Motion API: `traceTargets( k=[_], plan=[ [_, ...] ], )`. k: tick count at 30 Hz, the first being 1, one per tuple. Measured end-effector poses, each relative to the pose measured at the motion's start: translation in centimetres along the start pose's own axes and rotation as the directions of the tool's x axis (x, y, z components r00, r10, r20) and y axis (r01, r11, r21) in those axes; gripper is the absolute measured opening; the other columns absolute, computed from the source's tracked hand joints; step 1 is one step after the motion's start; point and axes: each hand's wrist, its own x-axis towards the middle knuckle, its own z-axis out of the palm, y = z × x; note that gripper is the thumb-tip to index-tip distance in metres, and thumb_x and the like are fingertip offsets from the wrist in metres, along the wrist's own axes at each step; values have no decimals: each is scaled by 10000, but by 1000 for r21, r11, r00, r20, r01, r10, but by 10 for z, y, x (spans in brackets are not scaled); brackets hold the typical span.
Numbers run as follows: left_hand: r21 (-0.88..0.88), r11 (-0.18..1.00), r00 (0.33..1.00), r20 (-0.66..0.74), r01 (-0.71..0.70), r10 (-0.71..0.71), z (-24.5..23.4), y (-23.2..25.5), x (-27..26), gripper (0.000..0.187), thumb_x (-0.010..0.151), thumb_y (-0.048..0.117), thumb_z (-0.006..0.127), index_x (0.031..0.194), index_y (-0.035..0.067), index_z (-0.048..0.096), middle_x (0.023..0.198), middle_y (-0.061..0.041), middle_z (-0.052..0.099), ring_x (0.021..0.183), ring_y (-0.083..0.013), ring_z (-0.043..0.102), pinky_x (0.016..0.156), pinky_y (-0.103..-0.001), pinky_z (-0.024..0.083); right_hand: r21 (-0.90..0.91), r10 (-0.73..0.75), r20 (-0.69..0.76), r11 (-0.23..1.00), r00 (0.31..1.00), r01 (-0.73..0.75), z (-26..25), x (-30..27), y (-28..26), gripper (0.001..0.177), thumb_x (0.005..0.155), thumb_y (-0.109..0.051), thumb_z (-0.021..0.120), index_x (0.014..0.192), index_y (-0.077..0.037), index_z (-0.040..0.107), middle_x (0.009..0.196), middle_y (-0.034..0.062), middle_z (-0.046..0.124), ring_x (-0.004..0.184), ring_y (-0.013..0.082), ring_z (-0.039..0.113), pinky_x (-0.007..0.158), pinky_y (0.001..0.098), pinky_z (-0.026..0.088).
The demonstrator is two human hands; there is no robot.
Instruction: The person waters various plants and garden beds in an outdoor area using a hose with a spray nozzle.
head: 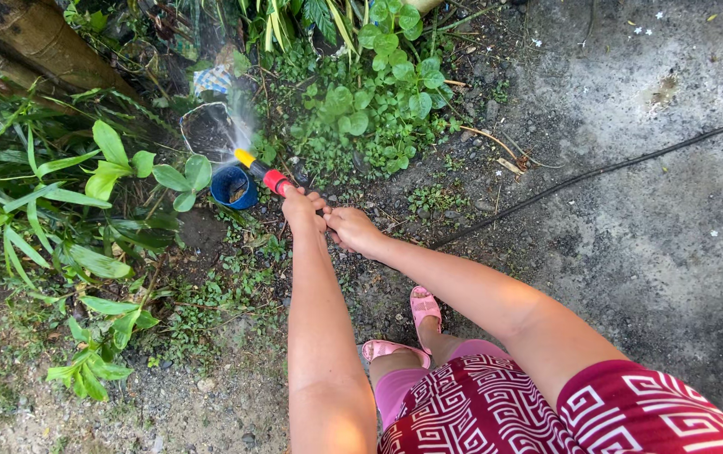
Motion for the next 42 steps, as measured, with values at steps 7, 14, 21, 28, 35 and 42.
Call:
traceTargets(
  k=[7, 14, 21, 28, 35, 42],
  plan=[
    [-21, 1000, 999, -34, 6, -7, -11, 10, -18, 326, 1040, 433, 390, 1019, 110, 424, 705, -87, 535, 496, -174, 401, 464, -379, 345, -42, -7, 22, 999, 1000, 7, 9, 1, 2, 341, 1032, -296, 497, 804, -57, 580, 630, 30, 556, 435, 121, 473, 375, 302, 361],
    [-84, 996, 998, -65, -23, 17, -37, 28, -30, 353, 1066, 456, 359, 975, 120, 416, 666, -44, 446, 492, -172, 381, 458, -375, 333, -123, 13, 65, 992, 998, -5, 33, 1, -4, 324, 1025, -270, 494, 797, -60, 589, 640, 28, 577, 459, 126, 505, 400, 303, 390],
    [-67, 998, 1000, -30, 4, -6, -32, 18, -24, 292, 1052, 402, 366, 947, 133, 412, 651, -37, 432, 481, -160, 348, 446, -365, 309, -66, 12, 78, 998, 997, -7, 24, -3, -2, 339, 1041, -273, 491, 799, -51, 573, 640, 37, 557, 449, 133, 479, 396, 310, 375],
    [-105, 994, 999, -30, -22, 19, -44, 20, -12, 307, 1059, 418, 357, 977, 129, 424, 656, -33, 422, 481, -162, 358, 441, -373, 331, -91, 10, 66, 996, 998, -4, 33, 3, 2, 316, 1031, -277, 494, 817, -65, 589, 649, 23, 572, 453, 121, 486, 393, 301, 368],
    [13, 1000, 1000, 23, 8, -9, 19, -1, -13, 374, 1041, 456, 419, 1041, 84, 454, 712, -103, 533, 482, -181, 405, 431, -384, 342, 52, -16, -24, 998, 1000, 17, -13, -8, -6, 331, 1038, -305, 503, 819, -63, 558, 643, 28, 548, 416, 135, 440, 361, 312, 313],
    [108, 994, 995, 94, 27, -37, 86, -26, -29, 333, 990, 400, 448, 1068, 78, 484, 709, -95, 536, 466, -173, 416, 418, -382, 332, 142, -46, -119, 988, 992, 63, -60, -17, -9, 313, 1055, -297, 500, 849, -69, 562, 679, 21, 541, 452, 114, 469, 385, 300, 344]
  ],
)
